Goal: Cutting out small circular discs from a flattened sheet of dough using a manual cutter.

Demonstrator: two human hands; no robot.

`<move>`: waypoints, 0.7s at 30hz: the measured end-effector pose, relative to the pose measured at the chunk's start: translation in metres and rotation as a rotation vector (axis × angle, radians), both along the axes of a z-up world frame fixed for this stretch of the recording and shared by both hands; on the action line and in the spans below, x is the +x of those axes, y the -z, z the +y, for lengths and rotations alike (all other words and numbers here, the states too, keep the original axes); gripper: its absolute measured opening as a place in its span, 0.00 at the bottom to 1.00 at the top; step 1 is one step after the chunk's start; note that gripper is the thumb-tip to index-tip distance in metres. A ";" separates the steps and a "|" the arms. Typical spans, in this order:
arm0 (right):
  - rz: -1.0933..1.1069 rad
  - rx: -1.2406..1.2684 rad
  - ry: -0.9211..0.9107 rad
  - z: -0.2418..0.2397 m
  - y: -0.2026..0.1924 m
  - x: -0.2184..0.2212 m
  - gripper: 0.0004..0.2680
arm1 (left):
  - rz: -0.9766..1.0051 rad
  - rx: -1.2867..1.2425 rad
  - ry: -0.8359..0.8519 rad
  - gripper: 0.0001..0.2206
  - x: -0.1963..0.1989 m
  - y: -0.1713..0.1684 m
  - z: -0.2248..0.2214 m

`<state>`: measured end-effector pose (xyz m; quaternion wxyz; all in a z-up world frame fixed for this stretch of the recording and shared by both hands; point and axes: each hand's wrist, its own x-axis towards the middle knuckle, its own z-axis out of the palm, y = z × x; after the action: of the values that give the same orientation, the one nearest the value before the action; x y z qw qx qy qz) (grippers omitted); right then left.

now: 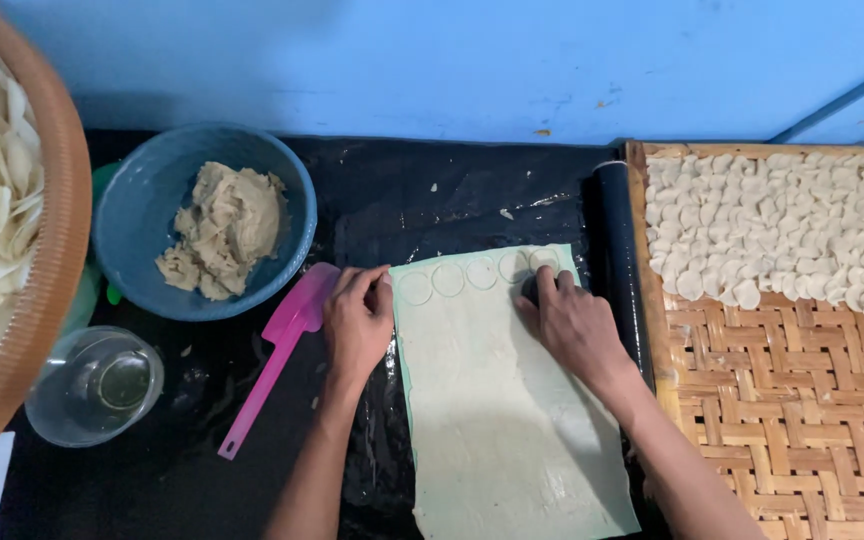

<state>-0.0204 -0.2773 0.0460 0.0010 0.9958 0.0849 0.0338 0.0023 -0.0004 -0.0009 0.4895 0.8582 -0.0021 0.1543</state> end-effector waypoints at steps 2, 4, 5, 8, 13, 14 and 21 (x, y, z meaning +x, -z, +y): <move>0.007 -0.003 0.003 0.003 0.005 -0.003 0.18 | -0.031 -0.001 0.010 0.07 -0.002 0.005 0.000; -0.003 -0.003 0.008 0.004 0.008 -0.004 0.18 | -0.079 0.002 0.024 0.07 -0.002 0.004 -0.001; -0.005 -0.015 0.032 0.004 0.010 -0.003 0.18 | -0.074 0.000 0.015 0.07 -0.001 0.003 0.000; 0.012 -0.028 0.056 0.007 0.008 -0.002 0.19 | -0.056 -0.001 0.001 0.07 -0.003 0.000 0.002; 0.038 -0.005 0.079 -0.001 0.008 -0.006 0.19 | -0.106 -0.013 0.031 0.08 -0.004 0.006 0.002; 0.066 0.071 0.074 -0.007 0.008 -0.004 0.19 | -0.111 -0.012 0.028 0.08 -0.003 0.005 0.001; -0.038 0.311 0.134 0.001 -0.003 -0.022 0.19 | -0.046 -0.031 0.003 0.08 -0.003 0.002 0.002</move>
<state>-0.0421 -0.2764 0.0494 -0.1492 0.9866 0.0121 0.0653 -0.0012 0.0012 -0.0030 0.5029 0.8467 -0.0122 0.1732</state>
